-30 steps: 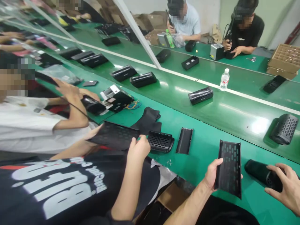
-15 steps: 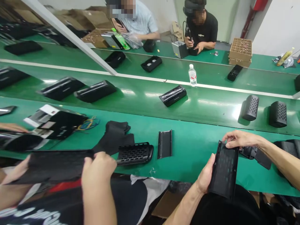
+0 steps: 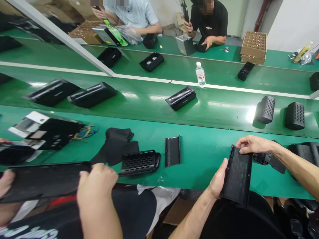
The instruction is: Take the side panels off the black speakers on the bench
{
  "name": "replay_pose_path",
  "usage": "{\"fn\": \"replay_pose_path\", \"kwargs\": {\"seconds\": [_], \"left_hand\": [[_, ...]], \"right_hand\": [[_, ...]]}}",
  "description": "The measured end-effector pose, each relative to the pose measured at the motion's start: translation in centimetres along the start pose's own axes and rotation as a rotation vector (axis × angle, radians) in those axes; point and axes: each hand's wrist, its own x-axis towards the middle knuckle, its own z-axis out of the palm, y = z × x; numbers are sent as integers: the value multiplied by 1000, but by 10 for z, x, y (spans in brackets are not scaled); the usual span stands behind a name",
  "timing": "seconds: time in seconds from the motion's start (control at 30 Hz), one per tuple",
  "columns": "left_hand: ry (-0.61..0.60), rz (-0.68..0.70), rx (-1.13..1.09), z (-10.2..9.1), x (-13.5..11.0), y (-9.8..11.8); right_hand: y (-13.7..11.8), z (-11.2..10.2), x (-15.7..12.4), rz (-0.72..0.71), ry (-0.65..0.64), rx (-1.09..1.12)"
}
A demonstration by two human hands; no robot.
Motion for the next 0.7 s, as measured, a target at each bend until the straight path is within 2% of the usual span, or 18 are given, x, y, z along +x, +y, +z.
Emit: {"fn": "replay_pose_path", "kwargs": {"seconds": [0.13,0.2,0.23,0.3,0.37,0.43,0.53,0.6,0.7], "left_hand": [[-17,-9,-14,0,-1,3],[-11,-9,-34,1,-4,5],[-15,-9,-46,1,-5,7],[-44,-16,-71,0,-9,12],[-87,-32,-102,-1,-12,17],[-109,-41,-140,-2,-15,23],[-107,-32,-177,-6,-17,30],[-98,-23,-171,-9,-16,32],[-21,18,-84,-13,-13,30]], "right_hand": [[-13,-2,-6,-16,20,-25],[-19,-10,-18,-33,95,-37],[-18,-16,-28,-44,184,-35],[-1,-26,-51,-63,466,16],[39,-26,-76,-67,772,152],[93,-12,-92,-74,938,300],[167,36,-91,82,953,171],[193,73,-75,97,989,112],[197,107,-42,39,1053,106]]}}
